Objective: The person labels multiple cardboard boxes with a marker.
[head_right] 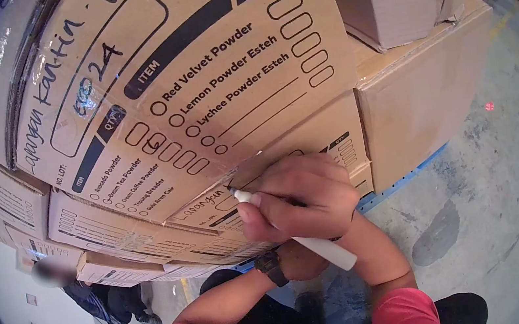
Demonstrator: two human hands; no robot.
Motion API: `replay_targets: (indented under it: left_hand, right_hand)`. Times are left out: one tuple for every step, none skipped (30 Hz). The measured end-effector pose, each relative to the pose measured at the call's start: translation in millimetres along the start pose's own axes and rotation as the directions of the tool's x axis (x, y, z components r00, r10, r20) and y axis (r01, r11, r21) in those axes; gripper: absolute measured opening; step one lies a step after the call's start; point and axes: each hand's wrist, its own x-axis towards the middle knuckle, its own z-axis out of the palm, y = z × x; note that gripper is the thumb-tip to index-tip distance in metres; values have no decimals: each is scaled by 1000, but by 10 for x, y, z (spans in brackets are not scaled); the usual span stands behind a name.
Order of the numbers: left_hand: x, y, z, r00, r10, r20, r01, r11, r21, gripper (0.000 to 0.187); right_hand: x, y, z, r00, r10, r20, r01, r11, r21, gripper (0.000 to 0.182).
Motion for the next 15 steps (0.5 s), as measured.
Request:
replay_targets:
  left_hand:
    - [3,8,-17,1000,4,-12,-4,1000,20,44]
    - [9,7,-18,1000,6,-11,-6,1000,20,44]
    - [9,2,-16,1000,-3,10,3,1000,4,43]
    - [8,3,-16,999,-12,32,12,1000,-12,42]
    - [12,12,-33,999,-11,33,11,1000,-11,42]
    - [15,32,-58,999,-30,39,31,999,-21,40]
    - [11,47,-67,998,-49,46,51,998,-34,38]
    - [10,42,-53,998,-49,48,51,998,-34,38]
    - [10,25,-29,997,-49,66,52,998,-34,37]
    - [9,8,-4,995,-49,84,52,998,-36,36]
    - [9,-12,17,995,-47,85,50,998,-36,36]
    - [6,-33,33,996,-34,82,38,998,-49,35]
    - [-1,-49,48,997,-23,78,27,998,-61,34]
    - [-10,-38,37,997,-23,80,28,998,-59,34]
    - [-20,-21,27,997,-32,74,36,998,-59,34]
  right_hand:
    - [23,-10,-10,999,-32,43,33,999,-17,18]
    - [1,8,-5,999,-32,42,33,999,-19,18]
    - [-42,41,15,1000,-17,-9,16,1000,-13,19]
    - [-65,54,24,998,0,-61,0,1000,-5,19]
    - [-60,50,23,998,-1,-63,0,1000,-6,19]
    - [-52,45,24,999,-13,-52,12,1000,-19,20]
    - [-49,37,23,999,-24,-41,22,999,-32,20]
    - [-48,33,23,999,-22,-42,21,999,-33,20]
    - [-45,30,23,998,-3,-55,2,1000,-29,20]
    - [-43,29,21,998,16,-67,-18,1000,-25,20]
    - [-44,30,17,998,16,-67,-18,999,-28,20]
    - [-47,32,17,998,12,-69,-14,1000,-25,20]
    - [-50,36,22,997,7,-71,-8,1000,-22,19]
    - [-59,51,29,997,7,-74,-8,1000,-22,19]
    - [-73,71,37,995,3,-104,-4,1000,-2,19]
